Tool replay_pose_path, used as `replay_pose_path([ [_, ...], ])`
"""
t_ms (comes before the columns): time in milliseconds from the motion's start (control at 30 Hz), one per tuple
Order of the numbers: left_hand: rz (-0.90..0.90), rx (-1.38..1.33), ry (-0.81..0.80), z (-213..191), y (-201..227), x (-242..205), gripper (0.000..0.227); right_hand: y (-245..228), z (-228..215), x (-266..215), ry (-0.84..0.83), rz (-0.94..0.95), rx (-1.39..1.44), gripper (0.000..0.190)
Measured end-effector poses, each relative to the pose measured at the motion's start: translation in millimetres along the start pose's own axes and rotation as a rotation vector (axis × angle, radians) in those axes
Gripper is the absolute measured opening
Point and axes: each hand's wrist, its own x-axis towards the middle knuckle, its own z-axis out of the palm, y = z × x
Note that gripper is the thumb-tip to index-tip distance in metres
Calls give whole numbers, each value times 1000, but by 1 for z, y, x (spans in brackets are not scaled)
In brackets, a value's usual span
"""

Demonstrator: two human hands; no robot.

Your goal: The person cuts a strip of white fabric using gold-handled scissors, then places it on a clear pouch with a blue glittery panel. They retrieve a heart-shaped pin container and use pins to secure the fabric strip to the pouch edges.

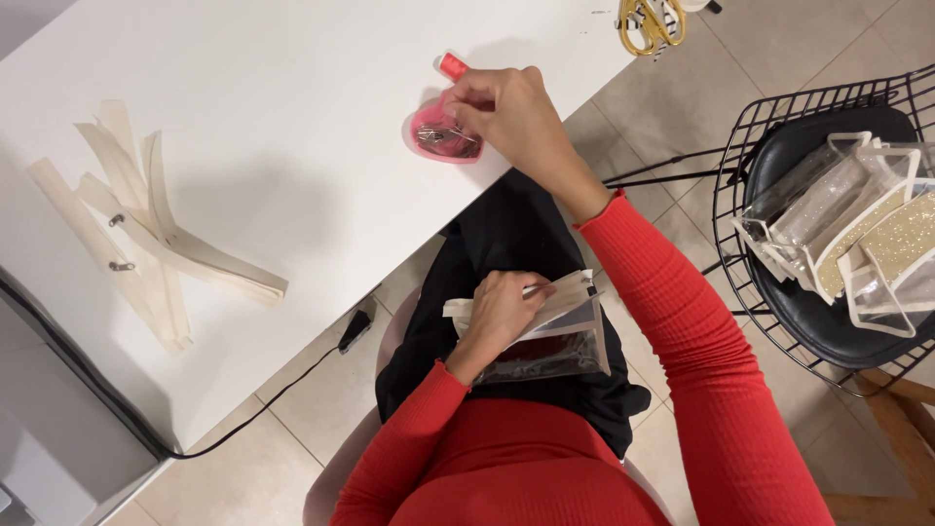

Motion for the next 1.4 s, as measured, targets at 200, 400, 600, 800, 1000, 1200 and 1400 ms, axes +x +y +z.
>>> replay_pose_path([
  [200,-2,-14,4,2,-2,-1,21,-2,-1,1,-41,83,123,9],
  [400,5,4,11,1,1,0,21,14,4,-1,-13,-34,130,12],
  [600,-2,-14,2,3,-4,1,20,1,5,0,-19,-84,52,13],
  [800,-16,-12,-2,-2,1,0,20,3,8,4,-1,-79,-27,11],
  [1000,-9,-1,7,-3,4,-2,21,-7,0,-6,2,35,110,13],
  [1200,6,-28,3,4,-6,-5,18,-11,-28,-72,-42,130,389,13],
  [1400,-5,4,15,-4,9,-1,17,10,-37,-165,-136,306,292,16],
])
